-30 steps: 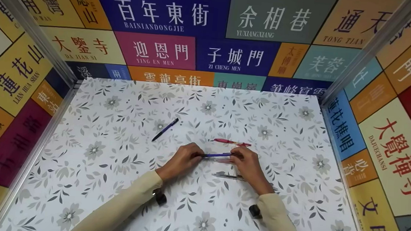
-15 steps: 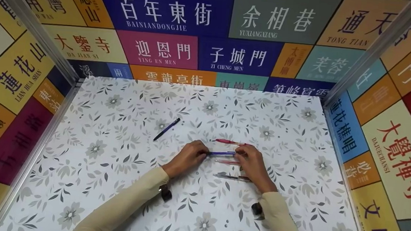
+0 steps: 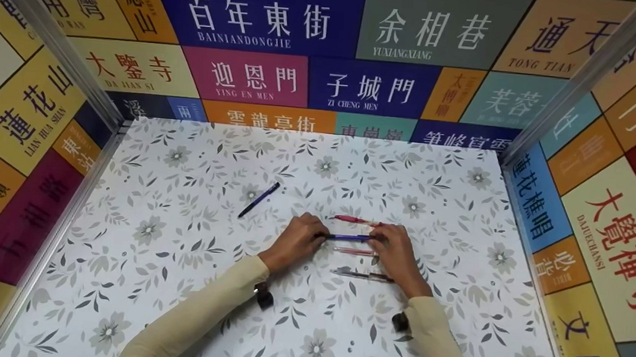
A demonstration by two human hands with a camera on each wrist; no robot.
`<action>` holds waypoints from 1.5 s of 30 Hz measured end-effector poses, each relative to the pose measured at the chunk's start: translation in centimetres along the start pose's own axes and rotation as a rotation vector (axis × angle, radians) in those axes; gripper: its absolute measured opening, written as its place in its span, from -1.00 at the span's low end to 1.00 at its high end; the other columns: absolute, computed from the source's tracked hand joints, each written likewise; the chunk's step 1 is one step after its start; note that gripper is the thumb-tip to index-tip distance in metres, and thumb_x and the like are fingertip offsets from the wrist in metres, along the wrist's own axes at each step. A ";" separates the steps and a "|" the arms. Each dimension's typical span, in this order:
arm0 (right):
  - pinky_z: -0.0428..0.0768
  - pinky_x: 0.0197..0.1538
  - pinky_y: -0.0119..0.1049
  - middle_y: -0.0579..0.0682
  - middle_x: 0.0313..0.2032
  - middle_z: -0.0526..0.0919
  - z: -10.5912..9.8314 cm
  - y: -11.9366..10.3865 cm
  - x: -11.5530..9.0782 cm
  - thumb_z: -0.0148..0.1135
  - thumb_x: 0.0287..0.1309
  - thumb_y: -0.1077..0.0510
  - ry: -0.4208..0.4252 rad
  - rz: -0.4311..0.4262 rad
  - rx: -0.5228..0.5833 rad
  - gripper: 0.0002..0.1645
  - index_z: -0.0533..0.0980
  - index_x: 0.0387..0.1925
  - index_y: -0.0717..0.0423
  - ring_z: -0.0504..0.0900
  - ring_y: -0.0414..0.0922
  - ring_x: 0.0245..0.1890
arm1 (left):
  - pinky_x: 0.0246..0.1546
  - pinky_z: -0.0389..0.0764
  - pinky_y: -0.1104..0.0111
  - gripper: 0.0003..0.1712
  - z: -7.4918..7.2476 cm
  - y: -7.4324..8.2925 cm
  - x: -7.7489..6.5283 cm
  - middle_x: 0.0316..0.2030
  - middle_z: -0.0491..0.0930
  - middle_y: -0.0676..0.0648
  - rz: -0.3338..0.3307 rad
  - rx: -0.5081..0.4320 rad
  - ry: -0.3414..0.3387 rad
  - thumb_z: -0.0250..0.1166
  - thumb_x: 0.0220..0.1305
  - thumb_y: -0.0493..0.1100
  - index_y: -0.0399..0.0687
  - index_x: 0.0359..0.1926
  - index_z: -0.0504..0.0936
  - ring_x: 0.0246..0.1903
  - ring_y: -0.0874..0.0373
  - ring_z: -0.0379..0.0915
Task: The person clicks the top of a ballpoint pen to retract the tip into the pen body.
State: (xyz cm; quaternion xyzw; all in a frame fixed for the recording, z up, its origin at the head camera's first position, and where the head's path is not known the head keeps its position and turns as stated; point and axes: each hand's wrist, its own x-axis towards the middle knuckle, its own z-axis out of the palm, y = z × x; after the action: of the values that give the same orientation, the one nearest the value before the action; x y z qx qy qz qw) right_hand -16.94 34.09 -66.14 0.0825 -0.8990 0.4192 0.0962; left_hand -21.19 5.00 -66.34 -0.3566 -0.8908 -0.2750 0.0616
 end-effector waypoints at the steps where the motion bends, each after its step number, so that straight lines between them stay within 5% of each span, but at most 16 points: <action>1: 0.40 0.14 -0.35 0.14 -0.12 0.80 0.0 0.1 0.0 0.56 0.25 0.38 0.002 -0.005 -0.007 -0.84 0.76 -0.15 0.21 0.59 0.09 0.06 | -0.04 0.50 0.17 -0.88 0.0 0.0 0.0 -0.11 0.73 0.01 0.005 0.010 0.001 0.40 0.50 -0.20 -0.02 -0.06 0.85 -0.05 0.06 0.56; 26: 0.39 0.17 0.03 0.21 -0.11 0.77 -0.4 0.3 0.1 0.48 0.35 0.37 -0.047 0.040 -0.046 -0.84 0.75 -0.06 0.29 0.51 0.17 0.08 | 0.04 0.51 0.15 -0.84 0.4 0.1 0.5 -0.04 0.72 -0.01 -0.001 0.020 -0.023 0.36 0.55 -0.16 -0.02 0.00 0.83 0.02 0.05 0.55; 33: 0.36 0.19 -0.10 0.23 -0.05 0.77 -0.6 0.1 0.0 0.46 0.36 0.39 -0.012 -0.038 0.003 -0.71 0.73 0.08 0.33 0.50 0.12 0.09 | 0.02 0.53 0.16 -0.81 0.0 -0.3 0.0 -0.05 0.73 -0.02 -0.031 -0.025 0.017 0.38 0.54 -0.15 -0.07 0.04 0.83 0.03 0.06 0.57; 45: 0.38 0.20 -0.40 0.22 -0.07 0.77 -0.4 -0.9 0.6 0.46 0.34 0.43 0.073 -0.086 0.092 -0.78 0.75 0.00 0.33 0.57 0.07 0.06 | 0.16 0.60 0.09 -0.71 -1.6 -1.1 -1.8 0.04 0.74 -0.10 -0.098 -0.154 0.081 0.36 0.55 -0.17 -0.19 0.17 0.76 0.13 0.00 0.61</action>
State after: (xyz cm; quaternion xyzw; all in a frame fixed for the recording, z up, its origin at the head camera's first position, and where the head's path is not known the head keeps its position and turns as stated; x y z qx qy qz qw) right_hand -17.27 33.82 -65.05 0.1102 -0.8704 0.4581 0.1428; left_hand -20.69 2.40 -66.04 -0.3048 -0.8803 -0.3593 0.0563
